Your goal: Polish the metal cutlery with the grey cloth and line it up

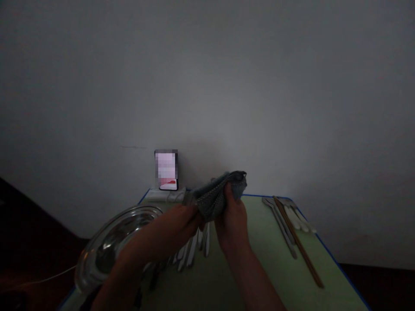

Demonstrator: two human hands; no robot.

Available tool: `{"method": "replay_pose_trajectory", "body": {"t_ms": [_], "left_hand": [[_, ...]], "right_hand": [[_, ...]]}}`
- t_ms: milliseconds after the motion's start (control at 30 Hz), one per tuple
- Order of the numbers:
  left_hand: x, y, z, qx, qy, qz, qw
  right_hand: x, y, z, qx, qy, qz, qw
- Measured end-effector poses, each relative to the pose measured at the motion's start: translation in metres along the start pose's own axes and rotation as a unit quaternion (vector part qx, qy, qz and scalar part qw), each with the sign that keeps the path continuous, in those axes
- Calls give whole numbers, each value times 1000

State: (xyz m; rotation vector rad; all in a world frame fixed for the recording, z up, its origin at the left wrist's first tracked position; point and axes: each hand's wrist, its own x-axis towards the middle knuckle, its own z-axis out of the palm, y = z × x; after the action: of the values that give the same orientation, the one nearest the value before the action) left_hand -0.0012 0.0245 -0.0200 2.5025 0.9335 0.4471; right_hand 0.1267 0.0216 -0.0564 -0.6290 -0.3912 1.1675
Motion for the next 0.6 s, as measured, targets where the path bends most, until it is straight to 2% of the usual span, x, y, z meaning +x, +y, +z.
{"method": "replay_pose_trajectory", "body": {"t_ms": [133, 233, 300, 400, 500, 600], "left_hand": [[-7, 4, -8, -15, -12, -12, 1000], [-15, 7, -19, -22, -20, -34, 999], [-19, 8, -23, -26, -25, -32, 999], [-18, 9, -22, -16, -15, -23, 999], [-10, 10, -12, 6, -4, -11, 1000], [-1, 10, -1, 22, 7, -8, 1000]], "right_hand": [[12, -21, -9, -47, -17, -62, 997], [17, -33, -17, -128, -18, -127, 983], [16, -36, -19, -166, -16, -142, 976], [8, -32, -11, -125, 0, -106, 986], [-4, -21, 1, -50, 13, -46, 998], [-11, -12, 7, -21, 26, -18, 999]]}}
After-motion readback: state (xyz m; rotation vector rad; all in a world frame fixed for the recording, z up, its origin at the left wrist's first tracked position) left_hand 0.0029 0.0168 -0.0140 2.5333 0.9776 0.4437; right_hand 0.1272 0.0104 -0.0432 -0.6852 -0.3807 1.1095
